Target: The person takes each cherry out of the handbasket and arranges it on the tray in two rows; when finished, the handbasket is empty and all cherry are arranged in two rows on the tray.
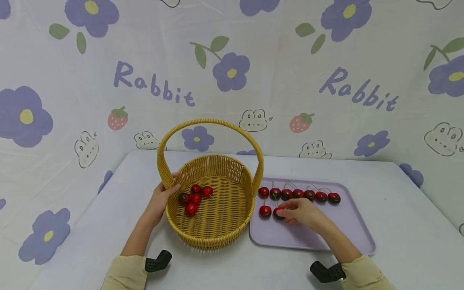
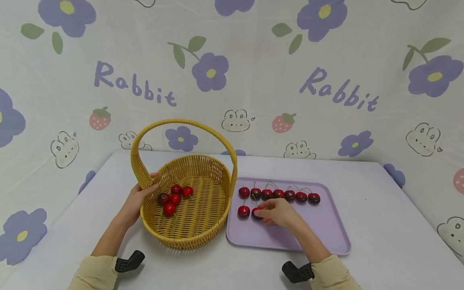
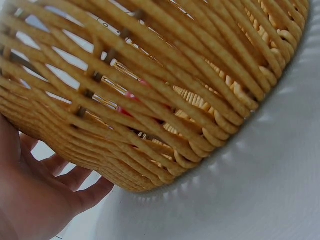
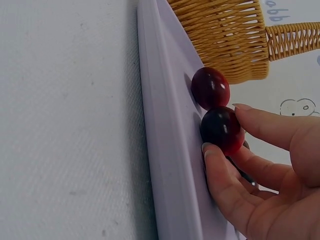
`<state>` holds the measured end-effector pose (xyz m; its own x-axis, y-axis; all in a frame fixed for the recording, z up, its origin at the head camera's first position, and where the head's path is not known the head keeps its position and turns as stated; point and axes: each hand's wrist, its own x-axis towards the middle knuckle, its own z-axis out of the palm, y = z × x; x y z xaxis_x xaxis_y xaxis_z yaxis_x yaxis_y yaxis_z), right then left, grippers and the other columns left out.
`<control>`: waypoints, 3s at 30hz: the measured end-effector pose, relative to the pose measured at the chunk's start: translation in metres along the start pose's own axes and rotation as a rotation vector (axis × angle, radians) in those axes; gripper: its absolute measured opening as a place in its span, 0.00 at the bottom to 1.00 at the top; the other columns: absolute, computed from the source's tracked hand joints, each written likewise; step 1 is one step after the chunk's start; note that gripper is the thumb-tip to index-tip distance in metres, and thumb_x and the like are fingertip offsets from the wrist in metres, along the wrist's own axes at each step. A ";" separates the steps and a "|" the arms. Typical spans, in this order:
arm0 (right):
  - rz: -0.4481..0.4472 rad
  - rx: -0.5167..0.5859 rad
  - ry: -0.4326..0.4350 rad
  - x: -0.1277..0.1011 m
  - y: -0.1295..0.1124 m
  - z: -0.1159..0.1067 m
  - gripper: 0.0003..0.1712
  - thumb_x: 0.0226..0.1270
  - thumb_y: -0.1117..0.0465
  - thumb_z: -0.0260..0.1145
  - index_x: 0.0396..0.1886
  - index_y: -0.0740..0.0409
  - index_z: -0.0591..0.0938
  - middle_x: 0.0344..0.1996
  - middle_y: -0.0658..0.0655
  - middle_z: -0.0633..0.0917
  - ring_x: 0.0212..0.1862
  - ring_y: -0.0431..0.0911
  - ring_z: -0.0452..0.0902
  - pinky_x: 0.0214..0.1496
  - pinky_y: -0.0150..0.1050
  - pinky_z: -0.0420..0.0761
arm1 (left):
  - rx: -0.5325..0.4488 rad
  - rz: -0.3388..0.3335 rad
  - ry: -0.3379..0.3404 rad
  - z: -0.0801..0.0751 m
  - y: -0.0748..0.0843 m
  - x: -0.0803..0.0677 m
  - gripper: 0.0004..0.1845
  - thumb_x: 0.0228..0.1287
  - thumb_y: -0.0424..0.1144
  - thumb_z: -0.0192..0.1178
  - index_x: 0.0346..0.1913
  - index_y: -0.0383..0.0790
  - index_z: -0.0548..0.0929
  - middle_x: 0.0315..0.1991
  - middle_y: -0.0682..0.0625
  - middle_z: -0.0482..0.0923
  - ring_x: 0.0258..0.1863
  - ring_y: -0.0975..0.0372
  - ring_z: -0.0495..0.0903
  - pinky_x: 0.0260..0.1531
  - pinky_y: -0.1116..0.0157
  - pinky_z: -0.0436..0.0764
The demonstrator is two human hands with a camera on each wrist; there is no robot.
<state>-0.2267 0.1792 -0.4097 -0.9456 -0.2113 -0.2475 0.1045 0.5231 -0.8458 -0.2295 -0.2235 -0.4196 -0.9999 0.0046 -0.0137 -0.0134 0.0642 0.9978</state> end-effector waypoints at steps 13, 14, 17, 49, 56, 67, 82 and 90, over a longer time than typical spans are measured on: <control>-0.005 0.010 0.006 -0.002 0.000 0.001 0.23 0.59 0.57 0.71 0.48 0.69 0.80 0.35 0.56 0.83 0.32 0.45 0.81 0.36 0.39 0.81 | -0.007 0.007 -0.009 0.002 0.004 -0.003 0.25 0.73 0.36 0.48 0.70 0.38 0.60 0.68 0.39 0.59 0.67 0.50 0.57 0.66 0.50 0.49; -0.008 0.016 0.005 -0.002 0.000 0.001 0.23 0.59 0.57 0.71 0.48 0.69 0.80 0.35 0.56 0.83 0.32 0.45 0.81 0.36 0.39 0.81 | -0.006 0.007 -0.008 0.002 0.004 -0.003 0.25 0.73 0.36 0.48 0.70 0.38 0.60 0.68 0.39 0.59 0.67 0.50 0.57 0.66 0.50 0.50; -0.018 0.031 -0.002 -0.002 0.001 0.000 0.23 0.59 0.58 0.71 0.48 0.70 0.80 0.34 0.56 0.84 0.32 0.46 0.81 0.36 0.39 0.81 | -0.004 0.007 -0.005 0.002 0.003 -0.003 0.25 0.73 0.36 0.48 0.70 0.38 0.61 0.68 0.39 0.59 0.66 0.50 0.58 0.66 0.50 0.50; -0.013 0.068 0.006 -0.005 -0.003 -0.016 0.22 0.67 0.58 0.64 0.50 0.74 0.77 0.33 0.60 0.83 0.33 0.48 0.81 0.37 0.41 0.82 | 0.010 -0.001 0.003 0.001 0.002 -0.002 0.25 0.73 0.36 0.47 0.70 0.40 0.61 0.68 0.40 0.59 0.67 0.51 0.57 0.66 0.50 0.50; -0.049 0.128 -0.041 -0.007 -0.013 -0.031 0.27 0.68 0.55 0.63 0.56 0.74 0.73 0.43 0.66 0.80 0.37 0.47 0.81 0.42 0.40 0.81 | 0.004 0.005 -0.002 0.001 0.001 -0.002 0.25 0.73 0.36 0.47 0.70 0.40 0.61 0.68 0.40 0.59 0.67 0.50 0.57 0.66 0.50 0.50; -0.159 0.361 -0.357 -0.008 -0.035 -0.033 0.29 0.73 0.56 0.56 0.62 0.74 0.66 0.45 0.64 0.77 0.45 0.49 0.79 0.52 0.43 0.77 | -0.011 0.021 -0.005 0.001 0.002 -0.003 0.24 0.74 0.35 0.48 0.70 0.38 0.61 0.69 0.40 0.58 0.67 0.51 0.56 0.66 0.50 0.48; -0.233 0.464 -0.624 0.000 -0.079 0.011 0.28 0.74 0.56 0.55 0.63 0.73 0.64 0.50 0.64 0.78 0.49 0.52 0.77 0.56 0.49 0.73 | -0.017 0.017 -0.014 0.002 0.004 -0.003 0.25 0.74 0.35 0.48 0.70 0.39 0.60 0.69 0.40 0.58 0.67 0.51 0.56 0.66 0.50 0.48; -0.212 0.423 -0.633 0.008 -0.096 0.032 0.30 0.74 0.54 0.54 0.66 0.70 0.62 0.52 0.65 0.75 0.48 0.50 0.75 0.58 0.48 0.72 | -0.021 0.024 -0.017 0.003 0.006 -0.002 0.25 0.73 0.35 0.48 0.70 0.38 0.61 0.69 0.40 0.58 0.67 0.51 0.56 0.66 0.51 0.48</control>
<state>-0.2345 0.1011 -0.3449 -0.6165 -0.7676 -0.1754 0.1699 0.0879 -0.9815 -0.2274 -0.2205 -0.4141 -0.9997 0.0229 0.0093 0.0102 0.0425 0.9990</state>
